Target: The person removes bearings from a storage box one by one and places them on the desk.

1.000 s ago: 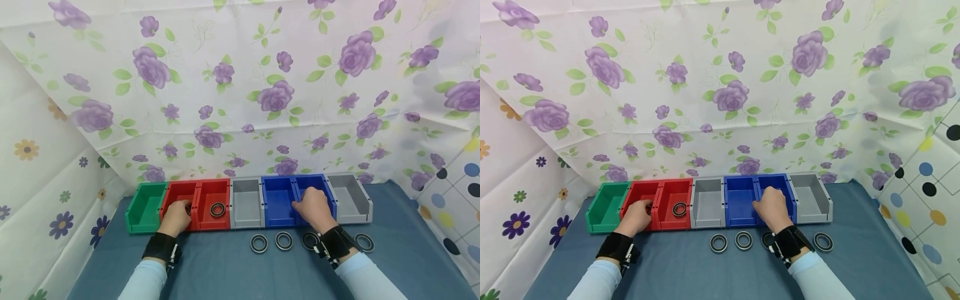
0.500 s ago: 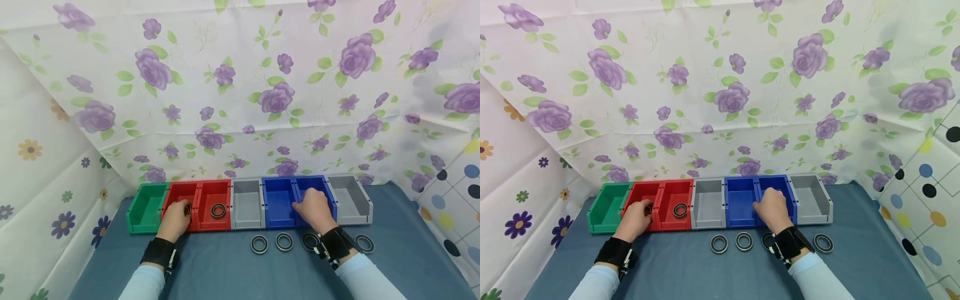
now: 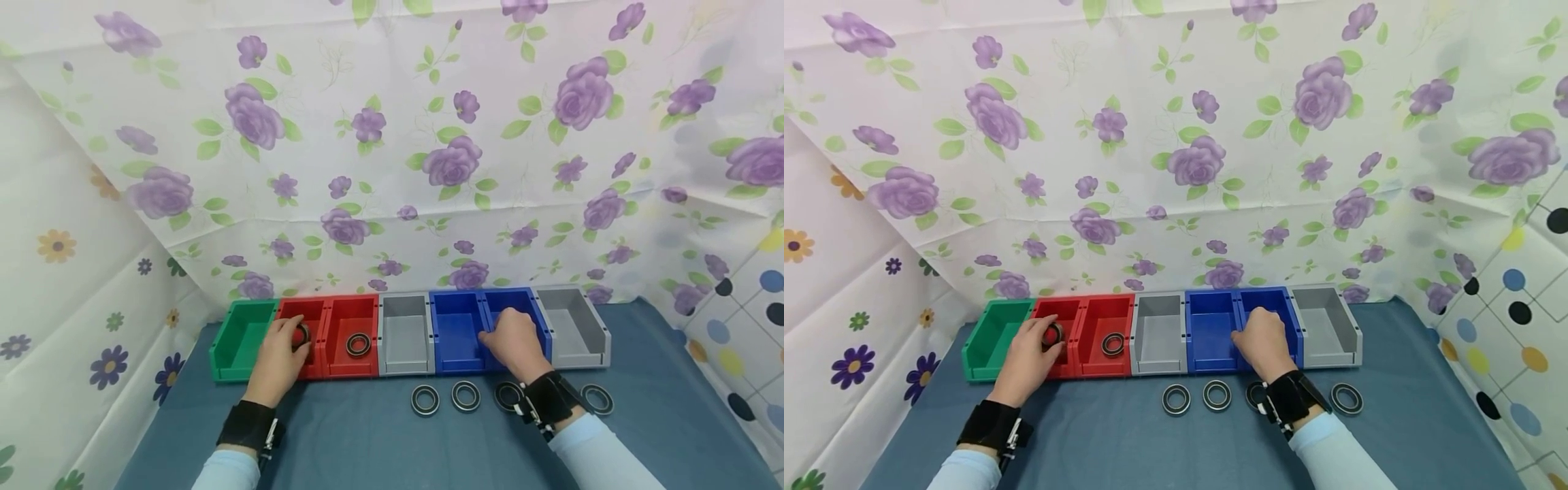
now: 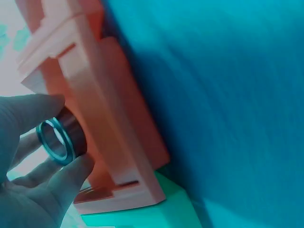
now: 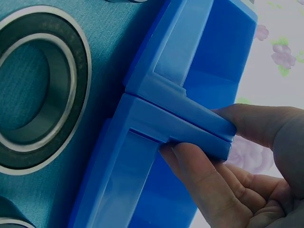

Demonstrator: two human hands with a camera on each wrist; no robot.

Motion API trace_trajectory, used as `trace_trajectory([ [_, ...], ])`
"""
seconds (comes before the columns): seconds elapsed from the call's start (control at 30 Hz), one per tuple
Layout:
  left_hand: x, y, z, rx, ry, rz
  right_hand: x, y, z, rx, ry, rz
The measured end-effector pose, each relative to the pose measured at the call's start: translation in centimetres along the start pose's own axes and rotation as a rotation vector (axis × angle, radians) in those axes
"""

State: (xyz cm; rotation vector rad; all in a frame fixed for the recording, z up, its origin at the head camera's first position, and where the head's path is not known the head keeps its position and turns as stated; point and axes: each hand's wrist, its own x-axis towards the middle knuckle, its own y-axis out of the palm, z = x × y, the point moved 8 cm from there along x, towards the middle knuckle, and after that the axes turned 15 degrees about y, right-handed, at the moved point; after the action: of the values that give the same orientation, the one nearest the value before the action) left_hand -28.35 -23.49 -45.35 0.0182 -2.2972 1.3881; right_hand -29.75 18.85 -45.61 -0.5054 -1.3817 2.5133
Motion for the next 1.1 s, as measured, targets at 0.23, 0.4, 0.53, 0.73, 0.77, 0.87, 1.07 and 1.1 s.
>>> trace_trajectory([
  [0.23,-0.6,-2.3,-1.4,-0.034,0.063,-0.219,0.1,0.1,-0.2,-0.004,0.006,0.000],
  [0.4,-0.7,-3.5,-2.8,-0.040,0.091,-0.299,0.0,0.1,-0.2,-0.010,0.008,0.006],
  [0.53,-0.5,-3.7,-4.0,-0.043,0.094,-0.300,0.0,0.2,-0.3,-0.012,0.013,0.008],
  [0.73,-0.4,-3.5,-5.6,-0.068,0.110,-0.277,0.0,0.2,-0.1,-0.006,0.008,0.006],
  [0.77,-0.3,-3.5,-6.0,-0.073,0.121,-0.274,0.0,0.2,-0.1,-0.006,0.006,0.004],
  [0.87,-0.3,-3.4,-7.1,-0.086,0.170,-0.257,0.0,0.2,0.0,-0.005,0.009,0.004],
  [1.07,-0.4,-3.2,-9.3,-0.118,0.272,-0.217,-0.1,0.1,0.1,-0.003,0.012,0.008],
  [1.1,-0.5,-3.2,-9.5,-0.126,0.276,-0.208,-0.1,0.1,0.1,-0.002,0.013,0.008],
])
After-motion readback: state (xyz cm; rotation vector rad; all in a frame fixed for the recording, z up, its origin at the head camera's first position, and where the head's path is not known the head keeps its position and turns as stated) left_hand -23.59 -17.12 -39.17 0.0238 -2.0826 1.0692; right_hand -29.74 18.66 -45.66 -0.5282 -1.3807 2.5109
